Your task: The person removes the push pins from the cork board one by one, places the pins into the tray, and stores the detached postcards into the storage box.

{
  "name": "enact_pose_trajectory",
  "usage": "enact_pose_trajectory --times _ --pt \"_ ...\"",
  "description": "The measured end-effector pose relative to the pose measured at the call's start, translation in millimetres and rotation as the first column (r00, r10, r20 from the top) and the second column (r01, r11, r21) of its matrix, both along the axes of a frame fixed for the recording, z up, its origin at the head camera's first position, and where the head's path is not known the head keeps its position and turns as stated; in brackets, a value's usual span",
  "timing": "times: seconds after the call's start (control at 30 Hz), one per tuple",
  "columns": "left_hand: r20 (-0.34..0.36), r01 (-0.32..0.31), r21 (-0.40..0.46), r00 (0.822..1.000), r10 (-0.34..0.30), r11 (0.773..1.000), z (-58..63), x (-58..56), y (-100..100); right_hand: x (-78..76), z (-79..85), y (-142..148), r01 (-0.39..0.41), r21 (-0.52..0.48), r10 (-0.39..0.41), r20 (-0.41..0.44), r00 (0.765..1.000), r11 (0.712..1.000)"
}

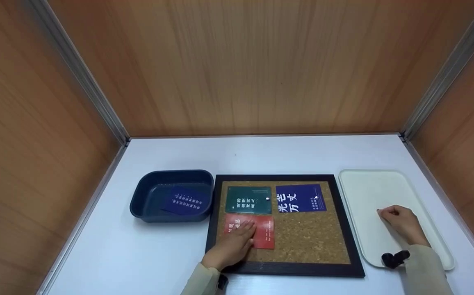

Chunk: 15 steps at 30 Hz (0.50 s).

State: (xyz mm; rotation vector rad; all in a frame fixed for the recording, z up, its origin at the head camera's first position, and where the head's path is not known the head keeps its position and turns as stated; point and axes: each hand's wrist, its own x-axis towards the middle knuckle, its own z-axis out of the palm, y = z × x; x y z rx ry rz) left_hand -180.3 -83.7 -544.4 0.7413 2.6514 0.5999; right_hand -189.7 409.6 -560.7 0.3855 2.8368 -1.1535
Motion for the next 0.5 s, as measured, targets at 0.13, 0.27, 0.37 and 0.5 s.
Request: enact_pose_trajectory --times 0.13,0.27,0.37,0.5 --pt "0.001 0.000 -0.004 1.000 0.000 1.000 -0.4 -0.4 -0.3 -0.1 -1.3 -0.1 0.018 -0.010 -0.018 0.008 1.000 1.000" --pt "-0.011 0.005 -0.011 1.000 -0.005 1.000 -0.7 -0.5 -0.8 0.0 -1.0 0.2 0.019 -0.023 -0.019 0.010 1.000 1.000" --pt "-0.033 0.014 -0.023 0.999 -0.015 1.000 -0.3 0.0 -0.8 0.4 0.1 0.7 0.016 -0.035 -0.015 0.019 1.000 0.999" --pt "-0.053 0.027 -0.029 0.998 -0.029 0.999 -0.6 0.4 -0.4 0.5 2.2 1.7 0.015 -0.058 -0.013 0.029 0.999 0.998"
